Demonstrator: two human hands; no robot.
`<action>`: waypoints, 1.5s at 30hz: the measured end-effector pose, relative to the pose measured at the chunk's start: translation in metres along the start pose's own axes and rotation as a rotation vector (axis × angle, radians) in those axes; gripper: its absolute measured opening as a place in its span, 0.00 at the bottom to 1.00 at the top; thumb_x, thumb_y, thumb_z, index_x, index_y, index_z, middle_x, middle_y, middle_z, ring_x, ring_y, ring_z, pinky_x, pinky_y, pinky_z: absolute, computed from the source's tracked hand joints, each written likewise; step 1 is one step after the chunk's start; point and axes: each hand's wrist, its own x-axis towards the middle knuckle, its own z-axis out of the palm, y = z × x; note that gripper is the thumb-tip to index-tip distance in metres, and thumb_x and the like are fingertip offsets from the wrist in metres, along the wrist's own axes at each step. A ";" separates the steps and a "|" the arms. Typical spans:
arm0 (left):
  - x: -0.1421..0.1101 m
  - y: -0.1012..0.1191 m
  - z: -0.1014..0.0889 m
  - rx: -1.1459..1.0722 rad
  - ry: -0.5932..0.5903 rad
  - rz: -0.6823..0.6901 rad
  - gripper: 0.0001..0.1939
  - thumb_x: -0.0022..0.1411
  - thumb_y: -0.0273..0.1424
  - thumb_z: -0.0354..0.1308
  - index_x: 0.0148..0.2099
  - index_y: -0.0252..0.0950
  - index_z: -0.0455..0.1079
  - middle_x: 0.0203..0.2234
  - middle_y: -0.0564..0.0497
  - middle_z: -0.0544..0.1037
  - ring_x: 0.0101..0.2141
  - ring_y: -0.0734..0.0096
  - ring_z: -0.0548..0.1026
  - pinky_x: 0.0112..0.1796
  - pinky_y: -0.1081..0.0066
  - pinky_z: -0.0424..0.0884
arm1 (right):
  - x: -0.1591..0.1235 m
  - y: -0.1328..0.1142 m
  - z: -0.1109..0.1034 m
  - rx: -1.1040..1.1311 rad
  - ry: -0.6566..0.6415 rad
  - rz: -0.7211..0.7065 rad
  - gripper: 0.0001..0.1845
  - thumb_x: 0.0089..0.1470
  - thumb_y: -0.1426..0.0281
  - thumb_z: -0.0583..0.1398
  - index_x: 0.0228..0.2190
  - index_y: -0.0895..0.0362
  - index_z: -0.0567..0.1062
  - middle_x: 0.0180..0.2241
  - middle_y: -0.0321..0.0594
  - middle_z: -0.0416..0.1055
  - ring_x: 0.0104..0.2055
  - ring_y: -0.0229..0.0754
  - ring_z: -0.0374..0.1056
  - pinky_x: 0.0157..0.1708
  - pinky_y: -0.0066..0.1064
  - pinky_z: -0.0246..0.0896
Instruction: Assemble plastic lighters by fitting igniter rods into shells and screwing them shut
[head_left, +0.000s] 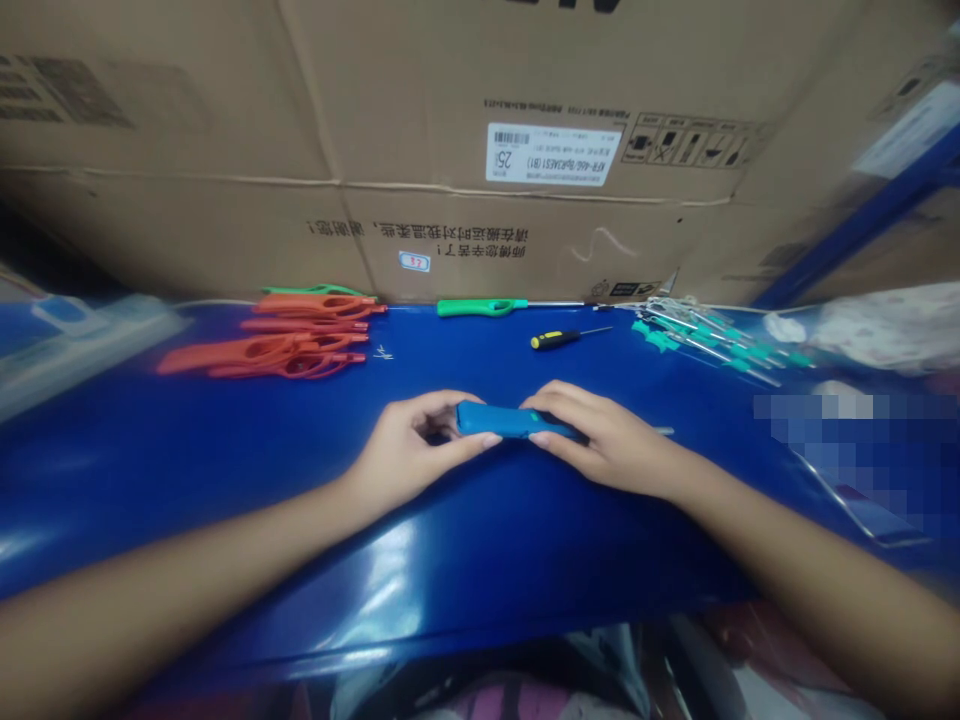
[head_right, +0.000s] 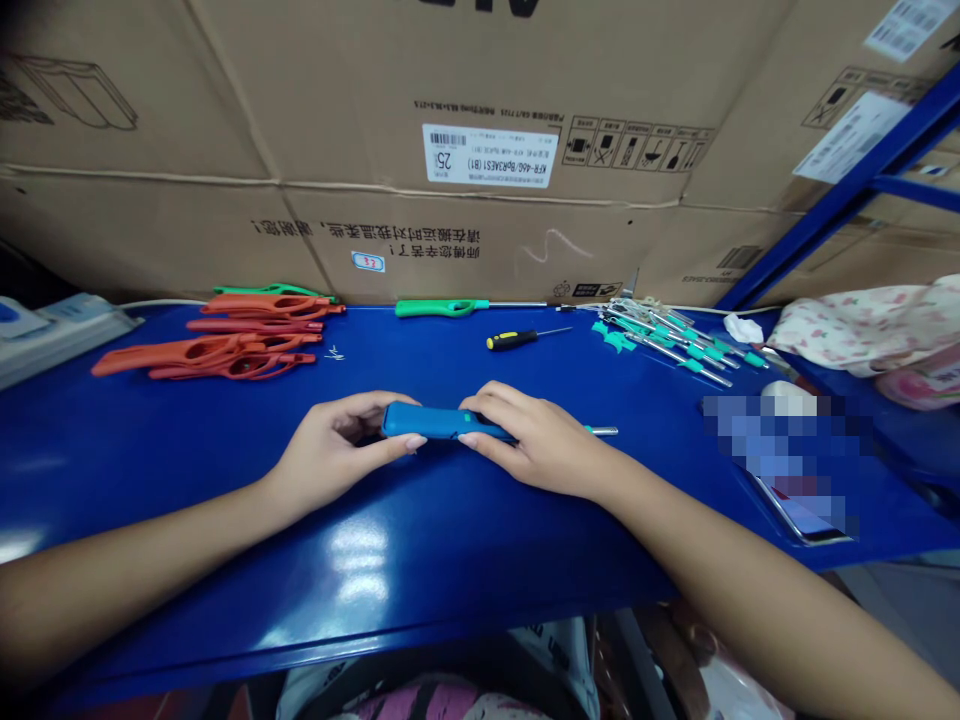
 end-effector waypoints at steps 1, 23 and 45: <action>0.000 0.000 0.000 -0.006 -0.002 -0.010 0.23 0.51 0.39 0.71 0.46 0.32 0.75 0.29 0.50 0.79 0.30 0.68 0.76 0.35 0.70 0.73 | 0.000 0.000 0.000 0.001 -0.002 0.003 0.17 0.68 0.60 0.53 0.52 0.55 0.69 0.51 0.47 0.70 0.50 0.46 0.70 0.50 0.39 0.66; 0.003 -0.001 0.000 0.014 -0.052 0.004 0.21 0.54 0.39 0.71 0.46 0.33 0.75 0.33 0.48 0.81 0.31 0.70 0.76 0.35 0.71 0.73 | 0.003 0.002 0.001 0.110 0.129 0.087 0.12 0.67 0.62 0.54 0.46 0.54 0.71 0.46 0.43 0.71 0.47 0.43 0.69 0.47 0.34 0.63; 0.003 -0.005 -0.003 0.243 -0.057 0.120 0.13 0.63 0.37 0.63 0.47 0.37 0.78 0.31 0.50 0.80 0.27 0.72 0.74 0.29 0.72 0.68 | 0.009 0.015 -0.001 0.448 0.275 0.437 0.17 0.62 0.58 0.55 0.41 0.57 0.74 0.21 0.32 0.65 0.21 0.37 0.61 0.23 0.30 0.58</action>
